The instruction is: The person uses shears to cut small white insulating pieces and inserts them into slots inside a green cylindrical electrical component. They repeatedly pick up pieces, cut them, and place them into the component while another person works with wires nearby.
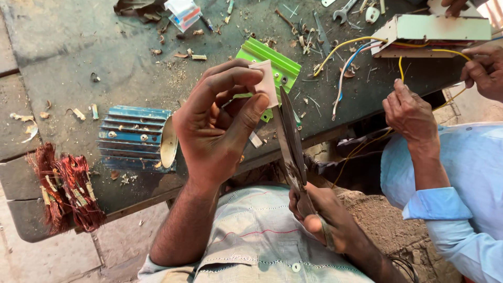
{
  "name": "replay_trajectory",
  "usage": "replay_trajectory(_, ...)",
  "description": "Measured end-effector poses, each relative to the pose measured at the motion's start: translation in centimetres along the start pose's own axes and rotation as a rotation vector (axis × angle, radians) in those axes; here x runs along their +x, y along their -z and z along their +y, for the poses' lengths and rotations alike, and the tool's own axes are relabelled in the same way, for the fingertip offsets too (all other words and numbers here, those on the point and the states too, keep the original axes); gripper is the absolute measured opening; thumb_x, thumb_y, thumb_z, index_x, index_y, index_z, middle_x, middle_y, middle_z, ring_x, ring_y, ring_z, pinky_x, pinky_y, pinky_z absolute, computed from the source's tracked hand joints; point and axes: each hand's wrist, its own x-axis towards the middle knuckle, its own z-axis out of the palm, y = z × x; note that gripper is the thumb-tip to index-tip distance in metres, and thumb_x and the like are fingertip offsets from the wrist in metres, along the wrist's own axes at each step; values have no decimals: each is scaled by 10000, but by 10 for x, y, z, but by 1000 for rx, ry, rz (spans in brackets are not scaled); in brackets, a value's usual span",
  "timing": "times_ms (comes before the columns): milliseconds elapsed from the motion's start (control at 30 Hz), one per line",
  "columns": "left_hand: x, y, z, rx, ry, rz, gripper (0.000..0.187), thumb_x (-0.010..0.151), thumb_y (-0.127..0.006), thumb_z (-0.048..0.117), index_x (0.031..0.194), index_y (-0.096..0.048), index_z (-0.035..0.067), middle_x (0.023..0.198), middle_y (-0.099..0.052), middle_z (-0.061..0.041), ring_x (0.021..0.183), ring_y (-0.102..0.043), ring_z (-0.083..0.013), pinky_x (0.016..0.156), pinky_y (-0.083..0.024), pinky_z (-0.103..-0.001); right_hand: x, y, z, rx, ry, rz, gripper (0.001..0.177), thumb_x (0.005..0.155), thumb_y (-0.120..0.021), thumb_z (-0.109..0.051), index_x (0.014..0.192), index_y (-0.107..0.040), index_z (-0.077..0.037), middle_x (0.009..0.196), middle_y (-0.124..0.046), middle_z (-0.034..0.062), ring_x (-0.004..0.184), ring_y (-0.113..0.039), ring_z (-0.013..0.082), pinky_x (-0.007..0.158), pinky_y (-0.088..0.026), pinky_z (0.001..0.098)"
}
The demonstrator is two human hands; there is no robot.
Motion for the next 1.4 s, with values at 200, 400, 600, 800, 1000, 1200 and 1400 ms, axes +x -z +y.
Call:
replay_trajectory(200,-4,-4,2,75,-24,3,227,1079,-768,-63,1275,-658,-38,1363,-624,-110,1150,-678,-101,1008,-618,-232,-8,2,-6,-35,-9,28,860,861,-474,-881,975,-575,-34,721,-561,0,610,-569,130,555,-464,309)
replay_trajectory(400,-6,-7,5,60,-23,-14,225,1090,-754,-68,1287,-648,-43,1378,-607,-109,1192,-678,-110,1059,-616,-247,-8,1,-8,-107,-35,73,835,874,-427,-875,914,-570,-53,681,-547,-7,572,-563,128,522,-455,308)
replay_trajectory(600,-9,-10,7,25,-26,-27,231,1098,-738,-79,1301,-636,-44,1390,-598,-112,1205,-626,-118,1098,-608,-265,-11,3,-11,-124,-14,43,843,855,-441,-883,926,-560,-51,692,-547,7,589,-570,141,531,-473,326)
replay_trajectory(800,-12,-13,8,27,-29,-20,237,1089,-740,-98,1295,-634,-51,1390,-587,-112,1235,-609,-126,1123,-599,-278,-11,3,-16,-115,-24,38,883,842,-434,-912,947,-559,-44,714,-551,8,623,-578,145,560,-480,332)
replay_trajectory(1000,-14,-13,8,2,-20,-28,233,1084,-733,-101,1288,-628,-59,1390,-582,-119,1248,-608,-143,1102,-613,-280,-15,3,-14,-128,-50,46,932,803,-354,-949,915,-586,-53,652,-501,0,574,-547,134,516,-434,327)
replay_trajectory(1200,-13,-13,7,11,-25,-38,223,1086,-727,-99,1283,-630,-60,1390,-585,-124,1234,-620,-145,1092,-624,-280,-18,2,-6,-137,-55,58,936,793,-331,-958,877,-572,-58,634,-506,-8,547,-563,122,491,-437,326)
replay_trajectory(1400,-13,-15,8,11,-13,-34,234,1074,-737,-92,1279,-630,-57,1390,-583,-126,1257,-649,-145,1080,-617,-279,-17,0,-2,-164,-29,80,903,820,-372,-928,891,-563,-49,662,-525,-3,567,-566,128,507,-448,324)
